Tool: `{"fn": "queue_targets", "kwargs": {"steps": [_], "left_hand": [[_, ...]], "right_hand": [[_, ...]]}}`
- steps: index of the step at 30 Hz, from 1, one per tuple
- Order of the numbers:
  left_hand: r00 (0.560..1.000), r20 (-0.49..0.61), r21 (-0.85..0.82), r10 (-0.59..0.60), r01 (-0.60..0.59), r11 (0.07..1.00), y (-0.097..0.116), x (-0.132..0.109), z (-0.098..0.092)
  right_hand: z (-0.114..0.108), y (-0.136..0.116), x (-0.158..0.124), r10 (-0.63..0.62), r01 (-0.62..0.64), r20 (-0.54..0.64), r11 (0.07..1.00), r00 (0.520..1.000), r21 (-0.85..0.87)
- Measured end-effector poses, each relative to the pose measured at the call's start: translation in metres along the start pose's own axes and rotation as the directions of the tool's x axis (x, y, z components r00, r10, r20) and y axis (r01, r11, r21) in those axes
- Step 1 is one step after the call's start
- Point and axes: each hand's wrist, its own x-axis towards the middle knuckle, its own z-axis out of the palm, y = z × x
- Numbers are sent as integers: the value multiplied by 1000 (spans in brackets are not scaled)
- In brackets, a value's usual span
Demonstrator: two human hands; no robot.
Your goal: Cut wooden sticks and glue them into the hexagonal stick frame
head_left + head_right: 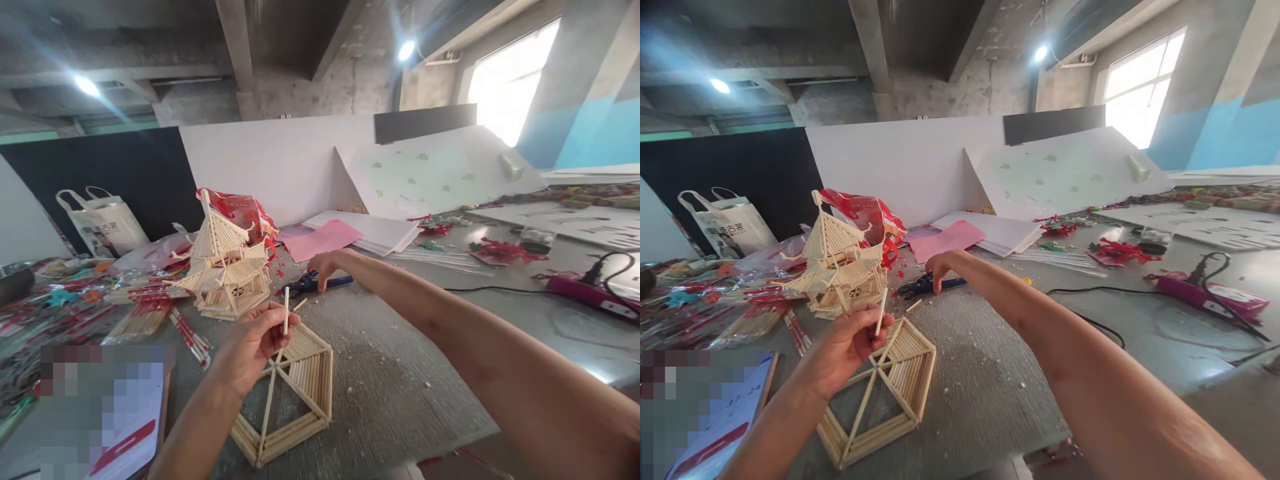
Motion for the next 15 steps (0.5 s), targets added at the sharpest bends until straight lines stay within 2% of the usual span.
{"fn": "queue_targets", "kwargs": {"steps": [3, 5, 8, 11, 13, 15], "left_hand": [[998, -58, -106, 30, -36, 994, -4, 0, -4], [994, -89, -152, 65, -78, 985, -5, 0, -5], [981, -147, -189, 123, -150, 970, -5, -1, -7], [968, -199, -221, 155, -198, 955, -4, -1, -6], [955, -238, -199, 178, -227, 953, -4, 0, -4], [930, -286, -77, 229, -261, 962, -2, 3, -1]], "right_hand": [[-2, -5, -4, 23, -22, 33, 1000, 999, -18], [-5, -11, -12, 28, -29, -15, 999, 999, -30], [-16, -17, -37, 38, -39, -101, 999, 994, -12], [-26, -19, -71, 84, -79, -117, 996, 990, 46], [-28, -21, -93, 100, -76, -132, 982, 986, 173], [-24, -29, -112, 113, -39, -147, 900, 983, 434]]}}
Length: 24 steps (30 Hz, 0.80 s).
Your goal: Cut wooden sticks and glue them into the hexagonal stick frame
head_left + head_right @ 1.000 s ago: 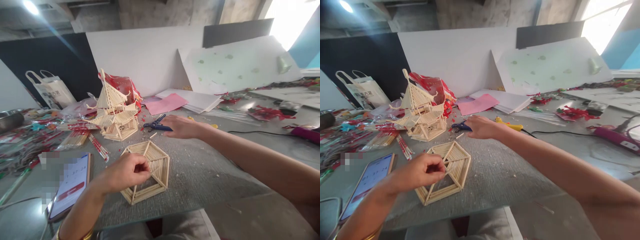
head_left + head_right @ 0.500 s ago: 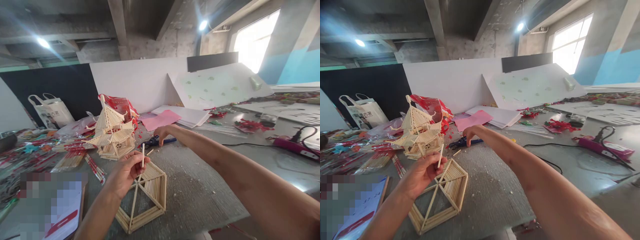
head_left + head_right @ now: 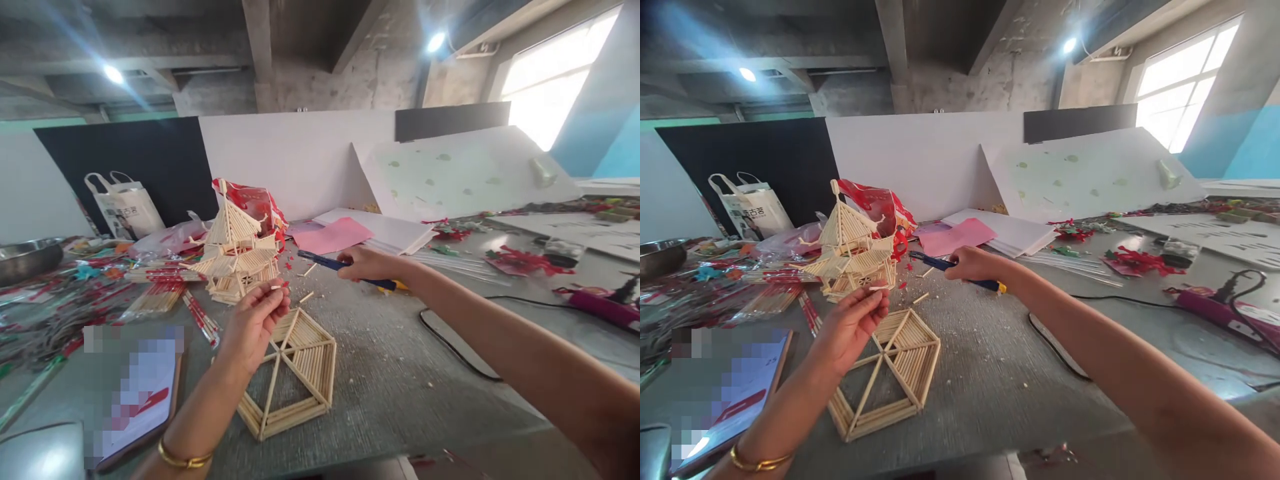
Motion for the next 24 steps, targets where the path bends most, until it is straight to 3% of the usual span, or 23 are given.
{"fn": "queue_targets", "kwargs": {"steps": [2, 3, 4, 6, 8, 9, 11, 13, 19, 24], "left_hand": [[992, -24, 238, 124, -115, 965, 2, 4, 5], [975, -12, 393, 221, -199, 898, 4, 6, 7], [942, 20, 547, 334, -291, 785, 6, 9, 9], [829, 146, 763, 540, -442, 472, 10, 14, 12], [744, 260, 838, 616, -490, 238, 11, 19, 12], [741, 288, 851, 607, -489, 193, 11, 21, 10], [794, 295, 867, 532, -457, 201, 7, 23, 5], [835, 289, 871, 467, -432, 233, 2, 23, -1], [779, 303, 861, 549, -471, 193, -4, 15, -4], [766, 305, 868, 566, -468, 165, -5, 11, 1]], "right_hand": [[9, -8, -17, 46, -43, -8, 965, 999, 258], [15, -12, -24, 78, -70, -14, 943, 997, 326], [21, -18, -30, 106, -88, -34, 931, 994, 355], [32, -27, -39, 133, -80, -145, 943, 981, 323], [42, -31, -44, 119, -52, -321, 976, 940, 210], [46, -31, -46, 99, -44, -403, 989, 910, 144], [54, -28, -49, 46, -29, -495, 999, 868, 41], [59, -24, -51, -1, -8, -493, 1000, 870, -15], [70, -23, -56, -28, 14, -403, 999, 915, -36], [78, -25, -58, -60, 63, -376, 998, 925, -6]]}}
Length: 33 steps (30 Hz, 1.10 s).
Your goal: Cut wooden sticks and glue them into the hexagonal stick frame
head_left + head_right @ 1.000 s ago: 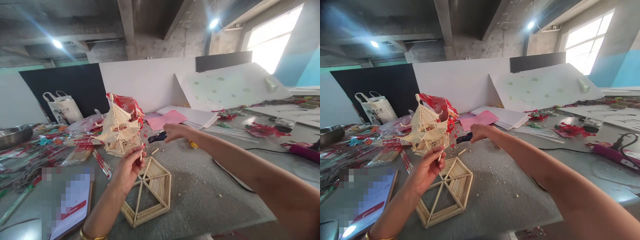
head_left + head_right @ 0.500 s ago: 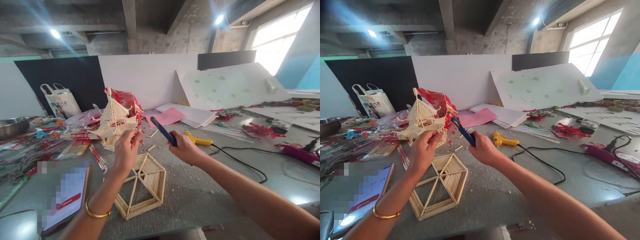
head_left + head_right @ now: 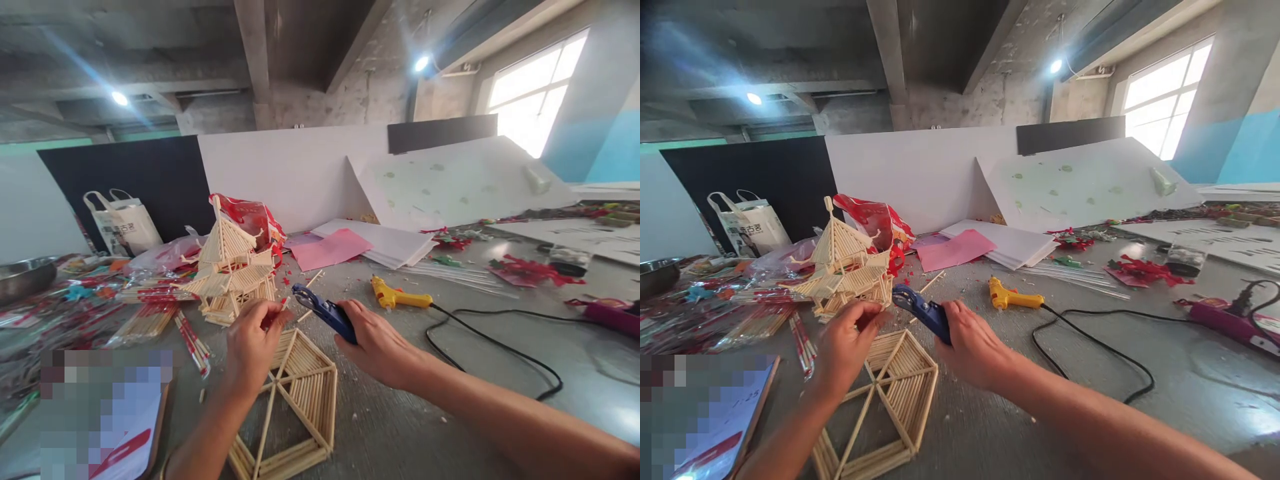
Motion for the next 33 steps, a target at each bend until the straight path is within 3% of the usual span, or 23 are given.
{"fn": "queue_targets", "kwargs": {"steps": [8, 22, 33], "left_hand": [[998, 35, 8, 44, -45, 999, 1, -5, 8], [999, 41, 108, -16, 11, 994, 2, -5, 10], [999, 35, 134, -23, 18, 991, 5, -5, 8]], "right_hand": [[3, -4, -5, 8, -8, 32, 1000, 999, -16], [-1, -14, -6, 43, -38, 123, 998, 991, -41], [0, -12, -6, 64, -63, 129, 998, 990, -9]]}}
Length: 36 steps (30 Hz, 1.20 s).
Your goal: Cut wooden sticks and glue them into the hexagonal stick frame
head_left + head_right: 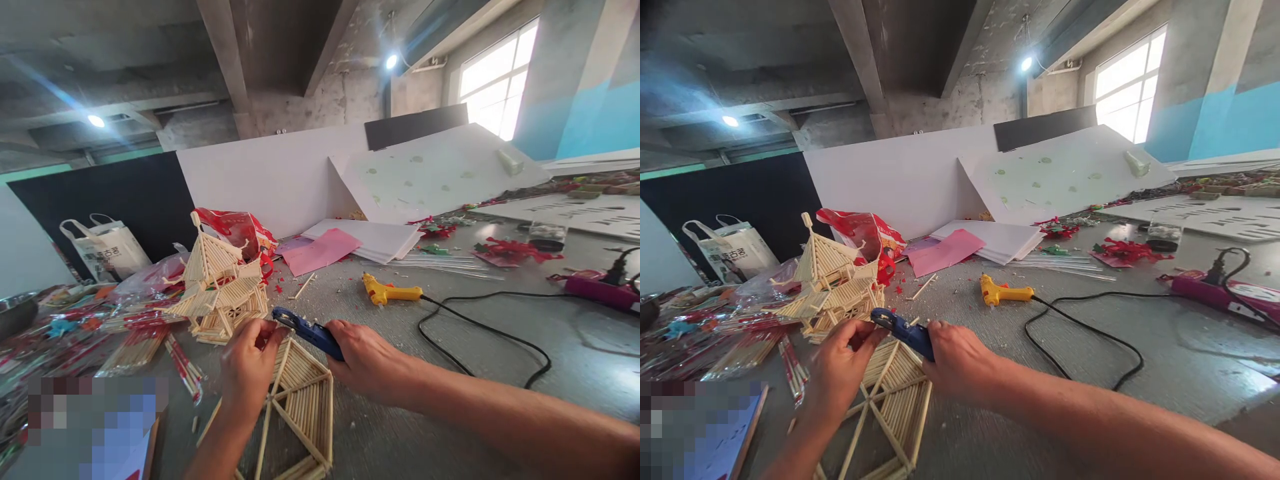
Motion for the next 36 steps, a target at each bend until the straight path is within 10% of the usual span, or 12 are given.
{"fn": "queue_targets", "kwargs": {"steps": [36], "left_hand": [[991, -92, 38, 92, -89, 995, -1, 0, 5]], "right_hand": [[2, 3, 0, -24, 24, -18, 1000, 1000, -7]]}}
